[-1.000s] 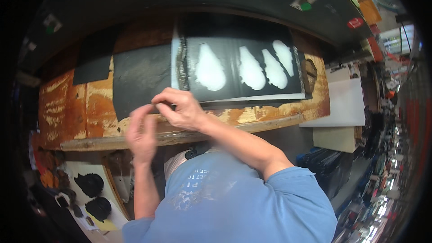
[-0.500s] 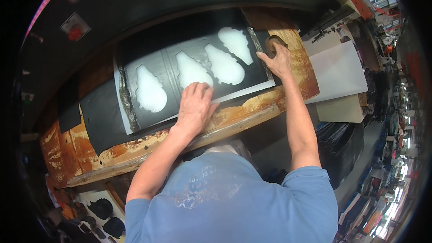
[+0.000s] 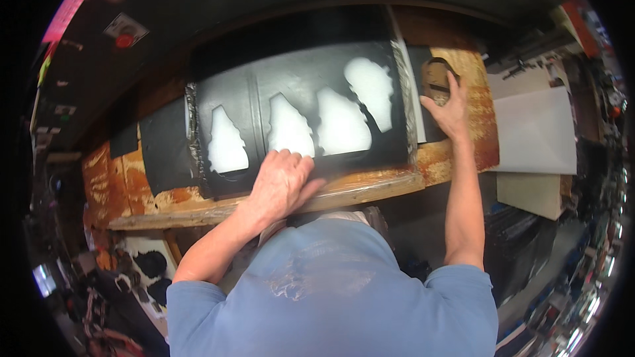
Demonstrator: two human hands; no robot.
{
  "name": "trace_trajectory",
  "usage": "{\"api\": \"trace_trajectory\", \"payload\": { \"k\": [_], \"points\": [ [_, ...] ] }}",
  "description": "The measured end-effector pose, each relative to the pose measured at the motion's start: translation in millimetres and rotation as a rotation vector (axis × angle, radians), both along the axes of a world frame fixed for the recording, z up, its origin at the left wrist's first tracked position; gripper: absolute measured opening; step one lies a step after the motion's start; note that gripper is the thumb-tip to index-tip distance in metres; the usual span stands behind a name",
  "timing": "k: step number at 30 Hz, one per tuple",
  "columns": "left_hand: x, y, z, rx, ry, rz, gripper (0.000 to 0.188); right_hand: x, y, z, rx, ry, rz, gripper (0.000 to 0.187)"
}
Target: The person places a large black sheet on a cutting machine, aligns a wooden template, and uses the machine to cut out shapes. They remove the cut pieces and repeat the process with new sheets, collecting the finished cutouts.
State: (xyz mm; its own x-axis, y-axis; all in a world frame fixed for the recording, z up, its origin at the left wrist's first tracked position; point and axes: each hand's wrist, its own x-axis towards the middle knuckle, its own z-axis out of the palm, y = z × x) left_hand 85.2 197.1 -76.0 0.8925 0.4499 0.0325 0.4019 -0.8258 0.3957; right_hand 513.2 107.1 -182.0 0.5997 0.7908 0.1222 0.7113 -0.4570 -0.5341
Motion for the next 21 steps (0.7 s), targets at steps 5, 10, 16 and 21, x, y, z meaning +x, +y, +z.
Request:
{"api": "trace_trajectory", "payload": {
  "k": [5,10,16,21],
  "points": [
    [-14.7,-36.8,18.9,-0.068,-0.039,-0.001,0.030,8.4,-0.2,-6.9,0.049,0.007,0.040,0.079],
    [-14.9,-50.8,17.6,-0.231,-0.111,-0.034,0.027,-1.8,6.4,8.5,0.187,0.260,0.022,0.063],
    [-82.8,35.8,-7.2,0.095,-0.394,0.433,0.030,-80.9,20.9,92.3,0.324,0.604,-0.089,0.053],
    [-120.5,90.3,-45.1,0.274,-0.458,0.604,0.037,-195.8,80.0,115.2,0.349,0.479,0.299,0.061]
  ]
}}
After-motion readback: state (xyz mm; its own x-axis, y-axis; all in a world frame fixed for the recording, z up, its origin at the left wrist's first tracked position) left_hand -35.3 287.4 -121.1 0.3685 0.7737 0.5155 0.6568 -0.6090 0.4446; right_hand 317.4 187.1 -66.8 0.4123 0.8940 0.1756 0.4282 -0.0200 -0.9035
